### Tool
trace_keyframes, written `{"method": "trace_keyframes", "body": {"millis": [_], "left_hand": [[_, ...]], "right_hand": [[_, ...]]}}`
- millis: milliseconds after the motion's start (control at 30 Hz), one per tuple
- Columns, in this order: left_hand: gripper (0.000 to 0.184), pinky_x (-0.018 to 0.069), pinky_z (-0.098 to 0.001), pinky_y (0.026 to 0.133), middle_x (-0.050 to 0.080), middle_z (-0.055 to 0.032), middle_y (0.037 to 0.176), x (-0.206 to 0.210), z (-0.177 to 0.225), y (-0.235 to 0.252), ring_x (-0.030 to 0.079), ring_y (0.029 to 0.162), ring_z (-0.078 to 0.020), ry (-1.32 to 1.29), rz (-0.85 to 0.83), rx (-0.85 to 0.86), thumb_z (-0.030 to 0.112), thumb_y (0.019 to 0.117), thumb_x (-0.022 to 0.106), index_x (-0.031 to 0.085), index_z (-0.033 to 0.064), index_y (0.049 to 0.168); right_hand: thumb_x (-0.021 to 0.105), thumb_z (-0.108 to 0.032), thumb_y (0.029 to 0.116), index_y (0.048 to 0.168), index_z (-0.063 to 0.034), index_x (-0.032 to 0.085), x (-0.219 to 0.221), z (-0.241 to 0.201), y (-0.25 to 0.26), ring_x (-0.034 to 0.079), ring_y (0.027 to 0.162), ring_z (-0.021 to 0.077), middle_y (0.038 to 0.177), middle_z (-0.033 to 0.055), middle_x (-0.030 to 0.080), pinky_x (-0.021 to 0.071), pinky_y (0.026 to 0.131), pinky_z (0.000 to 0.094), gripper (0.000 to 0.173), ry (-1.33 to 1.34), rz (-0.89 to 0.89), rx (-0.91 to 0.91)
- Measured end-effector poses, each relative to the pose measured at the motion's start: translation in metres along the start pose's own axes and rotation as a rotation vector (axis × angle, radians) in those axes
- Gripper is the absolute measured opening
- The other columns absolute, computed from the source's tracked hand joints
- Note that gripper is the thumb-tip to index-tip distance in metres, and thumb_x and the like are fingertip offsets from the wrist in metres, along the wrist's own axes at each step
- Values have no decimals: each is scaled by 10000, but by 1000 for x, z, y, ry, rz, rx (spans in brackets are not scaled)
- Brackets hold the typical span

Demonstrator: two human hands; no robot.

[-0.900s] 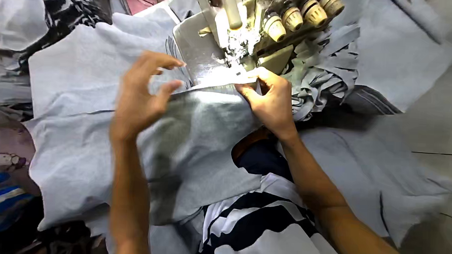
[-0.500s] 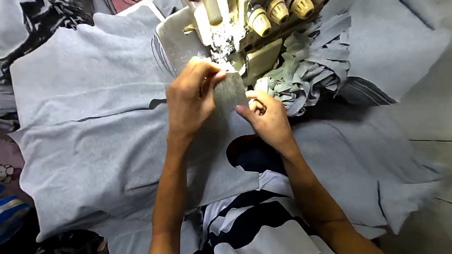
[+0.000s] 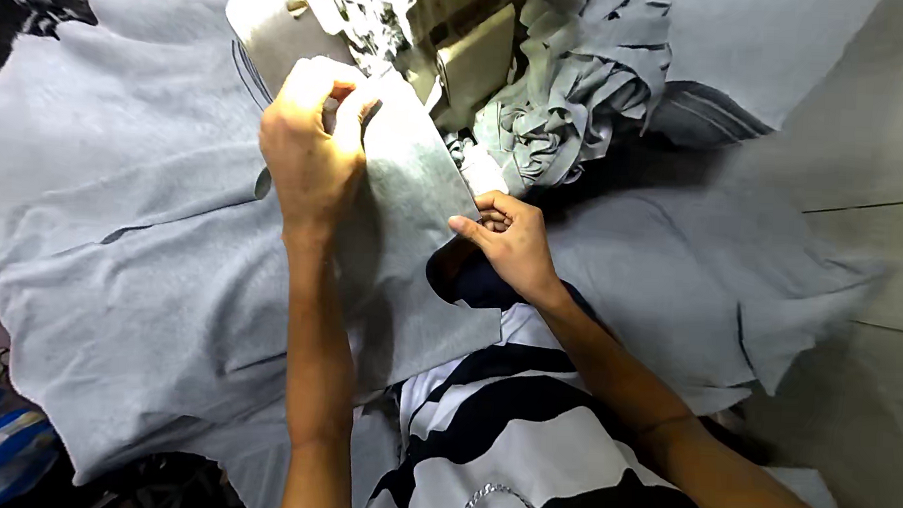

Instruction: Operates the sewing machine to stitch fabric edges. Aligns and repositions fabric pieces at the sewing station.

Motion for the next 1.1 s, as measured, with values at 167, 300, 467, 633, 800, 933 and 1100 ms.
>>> {"method": "trace_keyframes", "body": {"millis": [167, 300, 467, 633, 800, 933, 1100], "left_hand": [[234, 378, -210, 634, 688, 25, 948, -2, -1, 0, 481, 677, -4, -37, -9, -24, 310, 1033, 601, 728, 119, 1078], [241, 378, -177, 630, 679, 30, 949, -3, -2, -1, 481, 685, 23, -74, 27, -12, 319, 1031, 613, 723, 106, 1058], [265, 400, -158, 662, 675, 37, 948, -5, 0, -4, 513, 727, 35, -103, 43, -28, 343, 1024, 625, 722, 100, 1061], [236, 391, -163, 635, 684, 40, 955, -6, 4, -3, 501, 704, 36, -123, 49, -3, 321, 1021, 636, 722, 104, 1053], [217, 399, -163, 622, 700, 41, 957, -3, 5, -4, 515, 688, 38, -140, 78, 9, 312, 1015, 649, 730, 112, 1037], [211, 400, -165, 637, 694, 49, 937, -2, 5, -4, 521, 706, 38, -138, 88, 0, 308, 1009, 657, 736, 114, 1031], [200, 384, -181, 618, 700, 25, 928, -5, 9, -5, 502, 680, 21, -125, 115, -1, 289, 991, 682, 740, 100, 1017]], "right_hand": [[845, -145, 854, 1067, -86, 674, 3, 12, -1, 579, 541, 64, 769, 18, 683, 479, 468, 186, 280, 151, 51, -12], [833, -75, 851, 1149, -75, 647, 3, 12, -2, 570, 526, 74, 778, 29, 681, 478, 453, 184, 351, 238, 62, -6], [816, -9, 847, 1177, -64, 631, 3, 14, -4, 598, 551, 95, 820, 54, 687, 522, 479, 203, 382, 322, 49, 7], [817, 3, 837, 1181, -67, 625, 5, 16, -3, 588, 553, 103, 845, 55, 695, 505, 473, 208, 400, 312, 40, 1], [820, 6, 833, 1202, -70, 633, 5, 15, -4, 608, 589, 102, 920, 63, 712, 524, 503, 211, 421, 302, 27, 21], [758, -148, 944, 1119, -81, 689, 3, 12, -2, 553, 542, 66, 859, 33, 707, 440, 455, 181, 200, 260, 23, 15], [755, -187, 951, 1024, -73, 747, 0, 17, -2, 578, 555, 57, 785, 15, 706, 480, 488, 190, 136, 202, 84, -14]]}}
Point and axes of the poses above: each hand's wrist, its own y-axis towards the middle knuckle, its own x-axis out of the palm, z = x × y, the point moved 6 cm from there along y, towards the middle knuckle
